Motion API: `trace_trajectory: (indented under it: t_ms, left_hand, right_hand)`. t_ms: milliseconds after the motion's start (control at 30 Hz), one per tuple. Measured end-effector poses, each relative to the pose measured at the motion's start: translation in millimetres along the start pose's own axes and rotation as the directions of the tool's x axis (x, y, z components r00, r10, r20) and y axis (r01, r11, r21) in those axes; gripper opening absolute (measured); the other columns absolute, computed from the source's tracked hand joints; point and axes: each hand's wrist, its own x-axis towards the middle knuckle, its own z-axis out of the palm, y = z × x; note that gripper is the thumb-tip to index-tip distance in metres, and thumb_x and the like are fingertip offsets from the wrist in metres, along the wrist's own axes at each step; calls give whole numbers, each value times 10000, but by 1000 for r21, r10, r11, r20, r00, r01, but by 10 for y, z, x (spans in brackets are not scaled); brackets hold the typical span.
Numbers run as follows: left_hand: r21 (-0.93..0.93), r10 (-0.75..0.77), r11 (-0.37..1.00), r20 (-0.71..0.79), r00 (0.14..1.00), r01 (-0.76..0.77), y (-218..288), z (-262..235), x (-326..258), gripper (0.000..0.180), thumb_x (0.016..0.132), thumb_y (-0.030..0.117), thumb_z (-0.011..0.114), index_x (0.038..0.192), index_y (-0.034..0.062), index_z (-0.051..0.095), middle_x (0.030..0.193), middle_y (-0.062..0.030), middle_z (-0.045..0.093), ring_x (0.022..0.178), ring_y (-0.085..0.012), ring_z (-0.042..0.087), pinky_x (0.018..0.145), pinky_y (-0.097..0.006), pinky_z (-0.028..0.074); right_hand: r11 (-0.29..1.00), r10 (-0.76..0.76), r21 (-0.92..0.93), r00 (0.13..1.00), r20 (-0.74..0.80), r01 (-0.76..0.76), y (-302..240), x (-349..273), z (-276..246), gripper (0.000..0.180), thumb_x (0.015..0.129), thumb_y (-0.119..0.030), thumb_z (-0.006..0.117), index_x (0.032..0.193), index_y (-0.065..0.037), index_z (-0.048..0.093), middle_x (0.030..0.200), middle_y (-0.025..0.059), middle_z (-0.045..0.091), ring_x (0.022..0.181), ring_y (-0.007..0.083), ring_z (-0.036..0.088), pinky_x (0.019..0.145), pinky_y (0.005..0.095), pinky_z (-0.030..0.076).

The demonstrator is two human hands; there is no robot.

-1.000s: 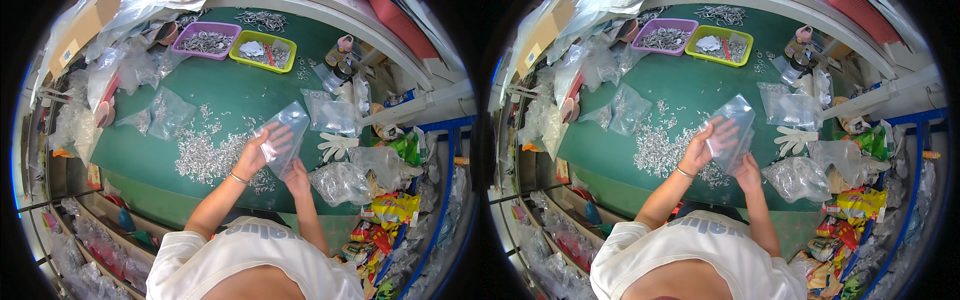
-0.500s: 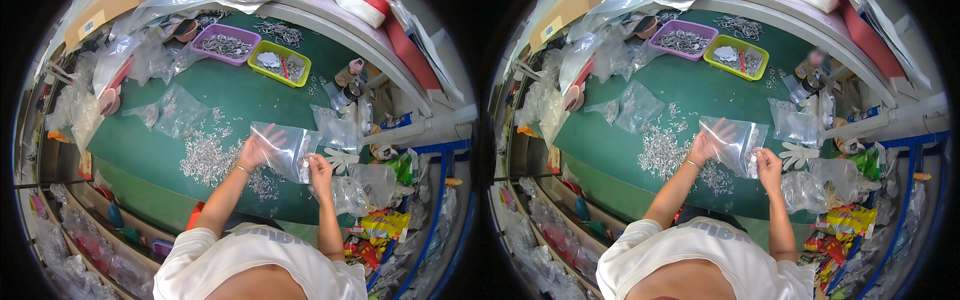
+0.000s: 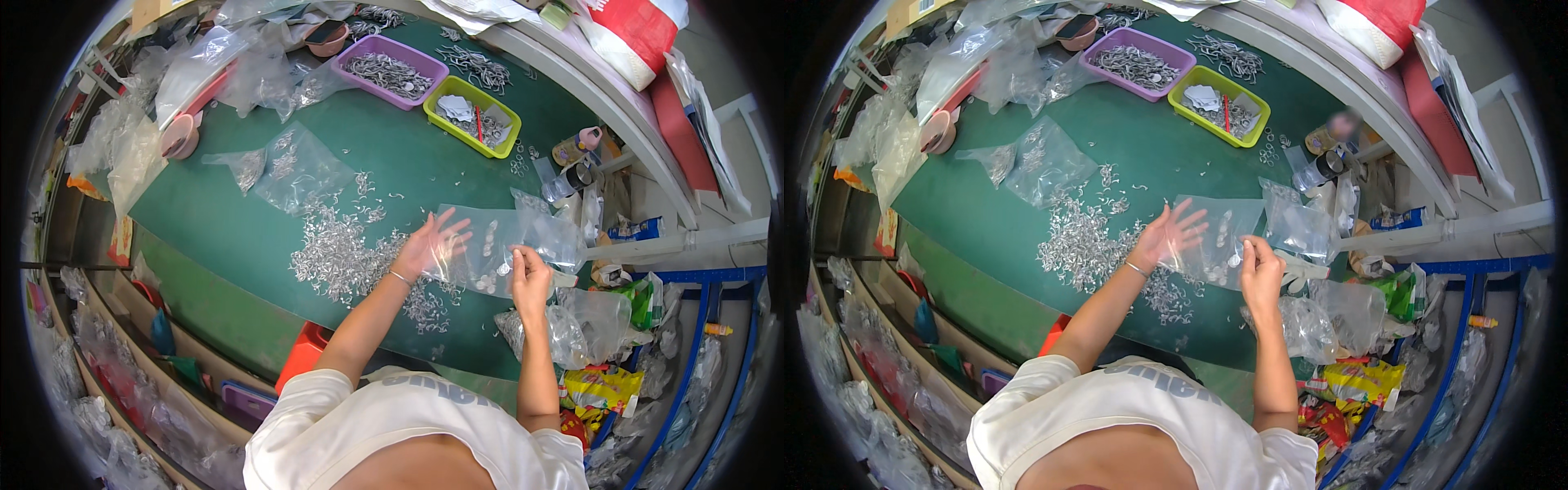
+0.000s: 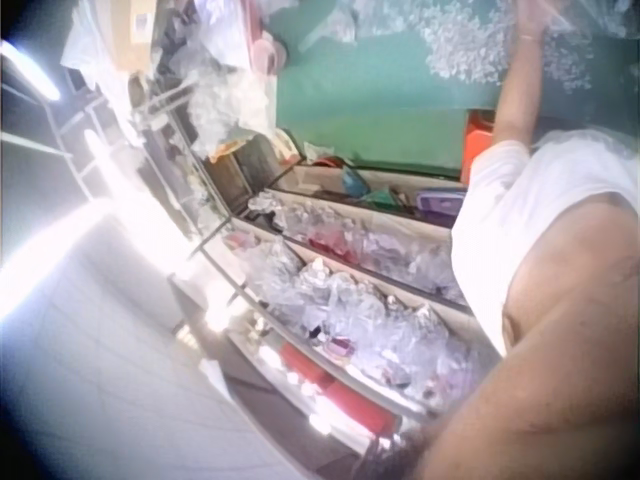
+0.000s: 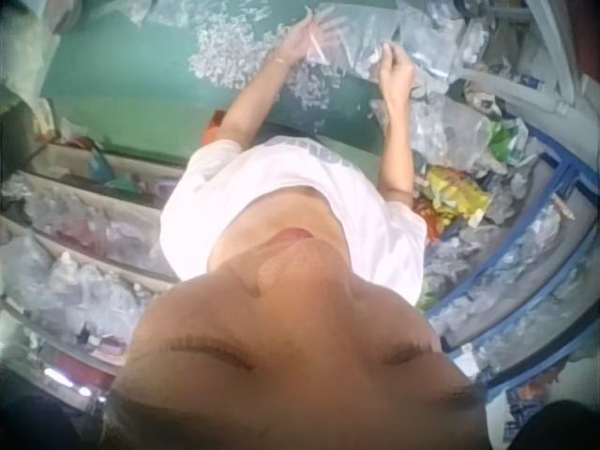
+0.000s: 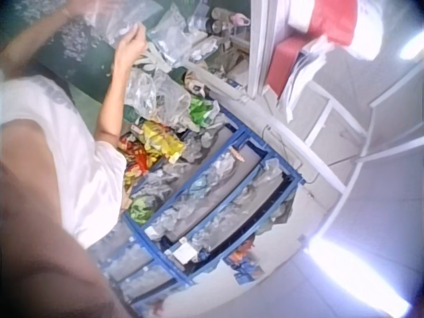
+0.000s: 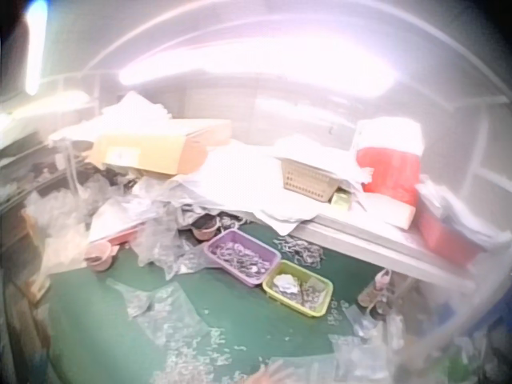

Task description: The person sorts through a pile of small metal decorative items on a workbench by hand, picks up several to inspect them, and places them into plastic bags or on a shelf.

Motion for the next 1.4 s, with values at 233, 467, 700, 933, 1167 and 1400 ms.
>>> trace_trajectory:
  t_ms: [233,467,700,933,1167,1400]
  left_hand:
    - [-63,91,994,-21,996,-92,-65,19,60,527,929,453,325,1390,208,247,1416,-123,287,1235,-333,366,948,-490,396]
    - [-58,40,997,-82,996,-45,-150,-26,87,535,933,480,277,1376,179,284,1399,-110,328,1235,-317,371,924,-482,408]
    - [-214,-64,975,-50,997,52,-233,-208,17,501,938,454,301,1325,143,362,1367,-142,368,1205,-334,413,934,-517,392]
    - [-79,-194,980,-206,959,181,-192,-81,-123,524,925,473,331,1315,125,367,1324,-168,415,1191,-356,432,922,-551,395]
    - [-166,-389,913,-77,918,373,-269,-117,-306,569,917,512,295,1336,132,356,1327,-177,408,1204,-355,419,934,-568,375]
    - [-21,-363,929,-239,901,369,-463,-146,-402,599,905,526,312,1307,88,379,1298,-184,435,1184,-347,438,926,-553,396]
  right_hand:
    - [993,83,77,993,81,-90,-5,86,83,163,893,-118,508,903,2,618,536,22,512,466,55,468,430,230,348]
    - [953,71,286,993,96,-95,112,193,196,186,910,-153,504,899,-8,620,565,-49,486,464,26,401,422,192,290]
    - [894,126,408,977,173,-187,185,314,232,191,925,-169,484,915,-25,610,532,-38,470,456,31,425,410,189,286]
    - [764,247,571,953,174,-302,445,348,207,196,925,-180,487,923,-18,598,540,-12,488,449,60,466,422,207,359]
    - [715,219,637,958,186,-287,750,342,255,185,918,-181,511,945,-23,603,610,-49,471,558,31,405,532,184,322]
    - [624,170,736,965,199,-261,853,395,304,185,921,-194,501,943,-25,575,605,-1,523,534,90,517,525,218,420]
